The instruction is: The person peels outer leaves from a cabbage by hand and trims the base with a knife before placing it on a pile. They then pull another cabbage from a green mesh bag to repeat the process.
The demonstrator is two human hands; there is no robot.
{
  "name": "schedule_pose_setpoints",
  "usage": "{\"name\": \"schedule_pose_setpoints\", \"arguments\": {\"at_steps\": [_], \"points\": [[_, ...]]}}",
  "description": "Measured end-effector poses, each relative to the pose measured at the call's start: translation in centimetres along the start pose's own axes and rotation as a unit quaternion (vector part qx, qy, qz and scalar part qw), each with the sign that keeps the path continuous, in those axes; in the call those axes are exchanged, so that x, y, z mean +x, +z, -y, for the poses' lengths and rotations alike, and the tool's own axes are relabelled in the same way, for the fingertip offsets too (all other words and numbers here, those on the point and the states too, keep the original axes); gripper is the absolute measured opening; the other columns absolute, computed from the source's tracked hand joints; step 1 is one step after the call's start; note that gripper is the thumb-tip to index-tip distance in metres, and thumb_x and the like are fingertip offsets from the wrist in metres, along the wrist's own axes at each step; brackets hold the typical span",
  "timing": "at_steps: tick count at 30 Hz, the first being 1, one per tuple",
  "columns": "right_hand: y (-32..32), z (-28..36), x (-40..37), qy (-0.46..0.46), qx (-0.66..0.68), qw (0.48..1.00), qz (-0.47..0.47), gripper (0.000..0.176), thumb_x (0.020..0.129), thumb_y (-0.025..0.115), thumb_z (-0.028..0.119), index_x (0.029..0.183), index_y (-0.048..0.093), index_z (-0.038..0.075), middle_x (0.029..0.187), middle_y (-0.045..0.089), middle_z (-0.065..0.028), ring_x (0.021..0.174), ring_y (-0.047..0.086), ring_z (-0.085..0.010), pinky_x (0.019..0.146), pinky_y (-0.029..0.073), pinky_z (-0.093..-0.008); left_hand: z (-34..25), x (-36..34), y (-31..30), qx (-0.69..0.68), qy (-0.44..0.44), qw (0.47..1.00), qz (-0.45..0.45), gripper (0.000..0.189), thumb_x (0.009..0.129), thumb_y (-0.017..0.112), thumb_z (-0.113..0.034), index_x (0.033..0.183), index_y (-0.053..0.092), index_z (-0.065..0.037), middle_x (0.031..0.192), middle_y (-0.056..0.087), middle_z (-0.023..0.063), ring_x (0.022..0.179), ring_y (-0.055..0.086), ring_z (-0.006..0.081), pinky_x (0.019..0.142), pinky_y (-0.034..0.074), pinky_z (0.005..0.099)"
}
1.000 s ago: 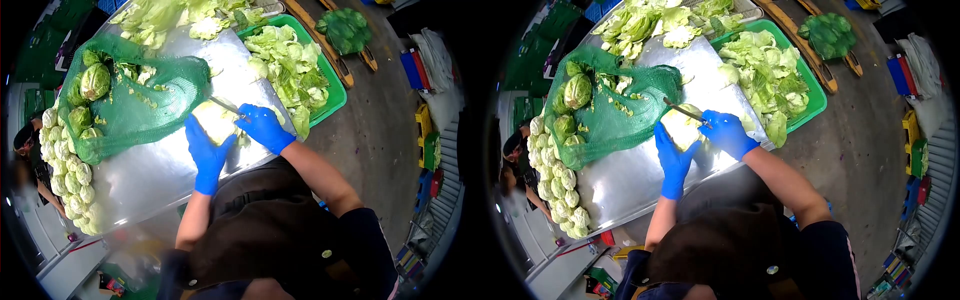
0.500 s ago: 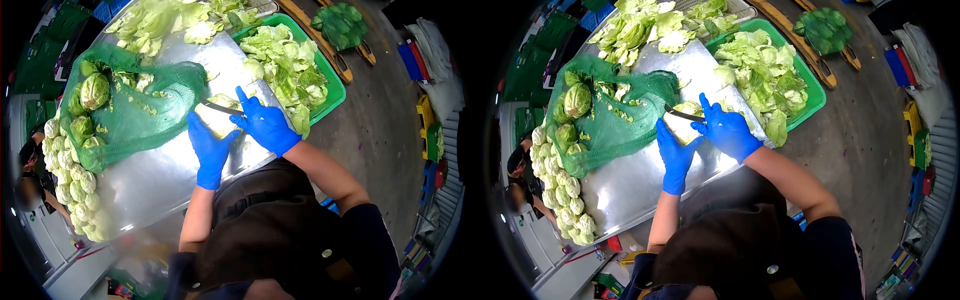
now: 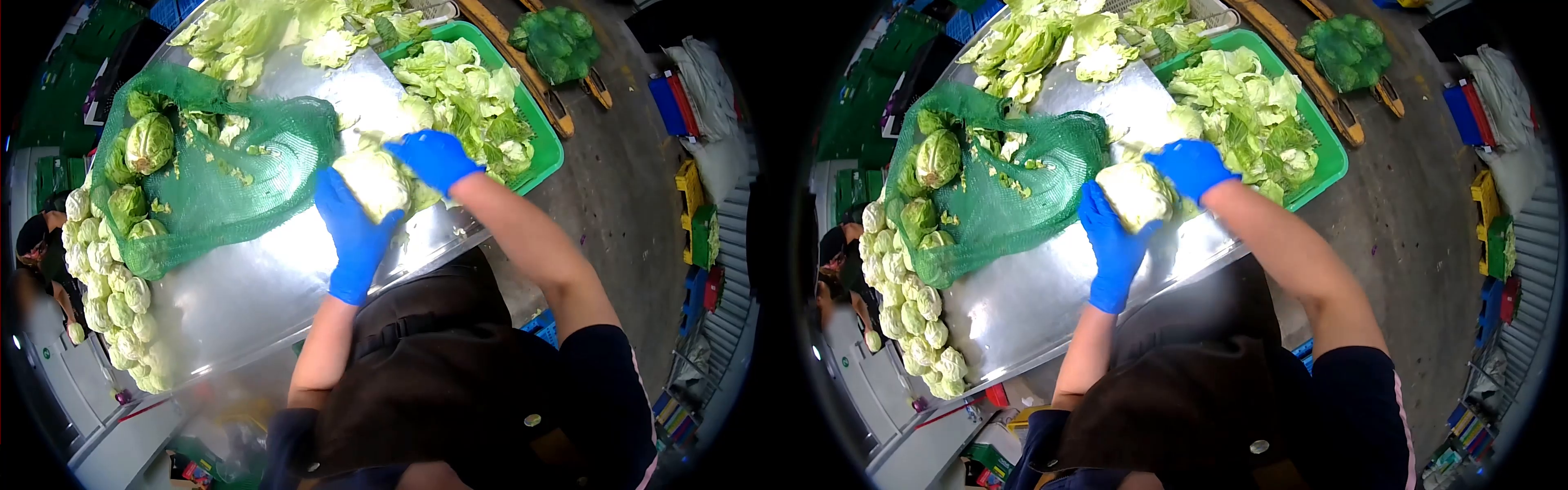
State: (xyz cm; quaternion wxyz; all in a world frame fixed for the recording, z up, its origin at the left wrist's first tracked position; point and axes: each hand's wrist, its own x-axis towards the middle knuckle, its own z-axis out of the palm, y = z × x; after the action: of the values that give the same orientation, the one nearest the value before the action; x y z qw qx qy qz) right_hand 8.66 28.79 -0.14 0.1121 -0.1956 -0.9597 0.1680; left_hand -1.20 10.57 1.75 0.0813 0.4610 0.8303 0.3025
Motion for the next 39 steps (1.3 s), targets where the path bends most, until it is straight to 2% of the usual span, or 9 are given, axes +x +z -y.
{"name": "schedule_pose_setpoints", "arguments": {"at_steps": [2, 8, 10, 13, 18, 21, 28, 30, 39], "points": [[-1.6, -2.1, 1.7, 0.256, 0.088, 0.939, 0.212, 0.057, 0.094, 0.046, 0.056, 0.103, 0.069, 0.004, 0.092, 0.068, -0.0234, 0.087, 0.067, -0.0378, 0.077, 0.053, -0.0477, -0.5, -1.2, -0.2, -0.01, -0.002, 1.0, 0.008, 0.12, 0.06, 0.087, -0.032, 0.147, 0.015, 0.008, 0.149, 0.024, 0.0319, 0.136, 0.025, 0.0479, 0.114, 0.021, 0.0523], [6.6, -5.3, -3.8, 0.198, 0.153, 0.968, 0.032, 0.041, 0.085, 0.059, 0.038, 0.101, 0.069, 0.002, 0.098, 0.069, -0.0219, 0.092, 0.066, -0.0393, 0.08, 0.052, -0.0457, 2.3, -4.7, -1.5, -0.08, 0.034, 0.996, -0.007, 0.117, 0.064, 0.085, -0.037, 0.149, 0.018, 0.007, 0.152, 0.024, 0.0259, 0.14, 0.028, 0.0408, 0.116, 0.023, 0.0453], [3.3, -4.4, -4.0, 0.537, 0.392, 0.743, 0.075, 0.033, 0.083, 0.061, 0.032, 0.093, 0.07, 0.002, 0.091, 0.069, -0.0226, 0.083, 0.068, -0.0375, 0.072, 0.054, -0.0443, 3.8, -5.2, -1.9, -0.134, 0.033, 0.99, 0.001, 0.119, 0.063, 0.086, -0.041, 0.149, 0.018, 0.006, 0.151, 0.027, 0.0238, 0.14, 0.029, 0.037, 0.117, 0.023, 0.0431], [-1.3, -1.3, -4.5, 0.333, 0.134, 0.932, -0.057, 0.056, 0.085, 0.065, 0.032, 0.134, 0.053, 0.007, 0.081, 0.069, -0.0199, 0.069, 0.066, -0.0346, 0.064, 0.054, -0.0411, 4.7, -4.6, -2.6, -0.118, 0.071, 0.99, 0.024, 0.118, 0.063, 0.087, -0.041, 0.149, 0.021, 0.005, 0.151, 0.029, 0.0247, 0.141, 0.028, 0.0391, 0.117, 0.022, 0.045], [-3.7, 5.7, -4.1, 0.218, 0.239, 0.939, 0.117, 0.069, 0.09, 0.065, 0.038, 0.15, 0.035, 0.019, 0.115, 0.065, -0.0204, 0.082, 0.066, -0.0294, 0.077, 0.052, -0.0398, 2.4, -2.3, -4.2, -0.013, 0.119, 0.988, 0.098, 0.119, 0.063, 0.085, -0.041, 0.151, 0.017, -0.001, 0.153, 0.022, 0.0301, 0.142, 0.02, 0.0474, 0.114, 0.019, 0.0559], [-0.1, 6.4, -5.8, 0.187, 0.272, 0.943, 0.041, 0.074, 0.091, 0.059, 0.048, 0.148, 0.035, 0.008, 0.139, 0.049, -0.0239, 0.119, 0.057, -0.0365, 0.098, 0.047, -0.0413, 1.2, -3.6, -3.0, -0.104, 0.036, 0.993, 0.039, 0.127, 0.061, 0.086, -0.041, 0.151, 0.007, 0.003, 0.153, 0.014, 0.0345, 0.141, 0.017, 0.0522, 0.116, 0.015, 0.0546], [0.2, 6.9, -5.5, 0.221, 0.226, 0.948, 0.036, 0.067, 0.094, 0.053, 0.048, 0.145, 0.04, 0.007, 0.135, 0.053, -0.0219, 0.114, 0.06, -0.0362, 0.093, 0.049, -0.0416, -0.3, -2.4, 0.1, -0.01, -0.044, 0.999, -0.017, 0.126, 0.062, 0.084, -0.047, 0.147, 0.012, 0.011, 0.15, 0.018, 0.0361, 0.14, 0.02, 0.0504, 0.116, 0.02, 0.0505], [1.3, 4.8, -4.5, 0.313, 0.384, 0.869, -0.001, 0.056, 0.096, 0.05, 0.048, 0.125, 0.06, 0.002, 0.116, 0.063, -0.0244, 0.107, 0.062, -0.0378, 0.09, 0.049, -0.0439, -0.9, -1.9, 0.0, 0.0, -0.029, 1.0, -0.007, 0.125, 0.062, 0.084, -0.046, 0.147, 0.012, 0.011, 0.15, 0.02, 0.0356, 0.138, 0.023, 0.0506, 0.115, 0.022, 0.051], [3.4, -0.5, -5.5, 0.388, 0.329, 0.861, -0.018, 0.034, 0.079, 0.062, 0.033, 0.087, 0.066, 0.001, 0.089, 0.067, -0.024, 0.084, 0.065, -0.0391, 0.072, 0.052, -0.0467, 2.8, -1.6, -2.5, -0.054, 0.086, 0.991, 0.086, 0.123, 0.058, 0.087, -0.046, 0.149, 0.019, 0.002, 0.154, 0.022, 0.0275, 0.141, 0.023, 0.046, 0.116, 0.023, 0.0508]]}}
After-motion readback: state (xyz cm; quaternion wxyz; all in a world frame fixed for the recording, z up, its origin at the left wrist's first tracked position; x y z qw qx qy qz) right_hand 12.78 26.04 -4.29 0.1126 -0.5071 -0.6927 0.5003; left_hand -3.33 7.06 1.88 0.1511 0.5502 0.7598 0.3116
